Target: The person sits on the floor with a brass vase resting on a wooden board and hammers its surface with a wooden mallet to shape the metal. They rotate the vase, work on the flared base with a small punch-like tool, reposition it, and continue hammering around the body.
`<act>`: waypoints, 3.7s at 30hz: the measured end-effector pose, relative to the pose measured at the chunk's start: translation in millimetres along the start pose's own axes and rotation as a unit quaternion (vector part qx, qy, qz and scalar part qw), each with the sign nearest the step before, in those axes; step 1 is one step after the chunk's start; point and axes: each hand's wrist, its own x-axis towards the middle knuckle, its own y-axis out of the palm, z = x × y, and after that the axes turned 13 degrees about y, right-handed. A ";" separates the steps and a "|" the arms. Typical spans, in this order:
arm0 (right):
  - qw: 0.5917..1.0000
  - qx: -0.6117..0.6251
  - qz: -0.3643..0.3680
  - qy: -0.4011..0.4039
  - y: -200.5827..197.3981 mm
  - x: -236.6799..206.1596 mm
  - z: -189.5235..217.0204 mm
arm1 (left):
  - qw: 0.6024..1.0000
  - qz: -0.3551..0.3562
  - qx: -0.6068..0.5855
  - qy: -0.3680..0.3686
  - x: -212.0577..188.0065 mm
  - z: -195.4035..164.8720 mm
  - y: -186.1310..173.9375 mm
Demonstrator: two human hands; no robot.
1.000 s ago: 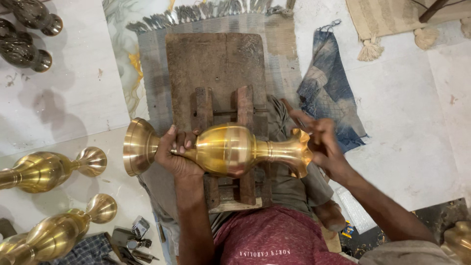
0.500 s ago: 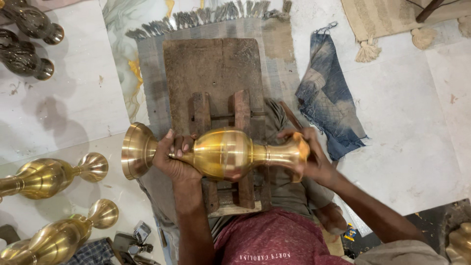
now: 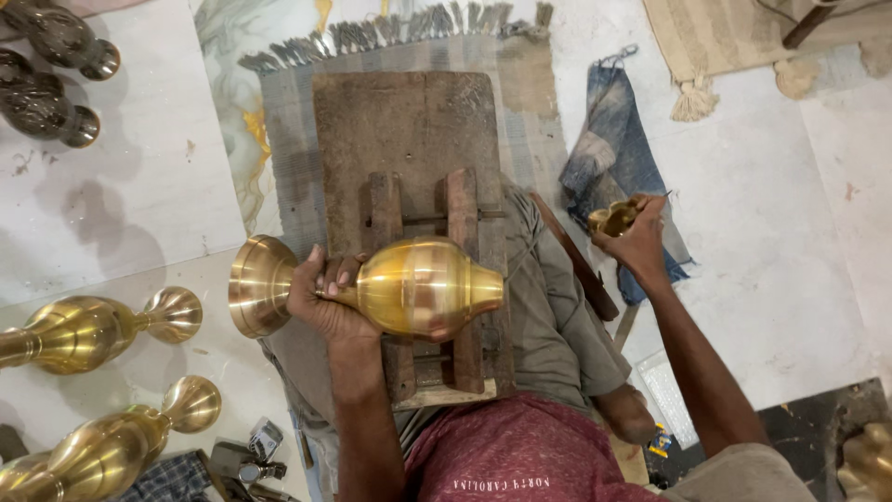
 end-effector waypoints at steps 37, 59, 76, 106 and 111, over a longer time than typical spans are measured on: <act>0.669 0.111 0.511 -0.528 115.8 -65.1 221.8 | 0.996 -0.010 0.078 -0.029 -31.0 -27.5 21.7; 0.637 0.717 0.187 -0.211 1.0 -136.6 15.9 | 0.986 0.035 0.159 -0.023 -88.0 -0.2 1.4; 0.690 0.672 0.262 -0.066 7.3 -158.9 -32.9 | 0.701 0.244 0.569 0.354 -44.6 -37.2 -33.1; 0.803 0.573 0.159 0.033 0.2 -175.2 -18.2 | 0.625 0.240 0.555 0.494 -31.9 -32.0 -64.6; 0.799 0.580 0.156 0.031 -4.7 -178.2 -10.4 | 0.582 0.215 0.584 0.523 -27.6 -30.8 -69.1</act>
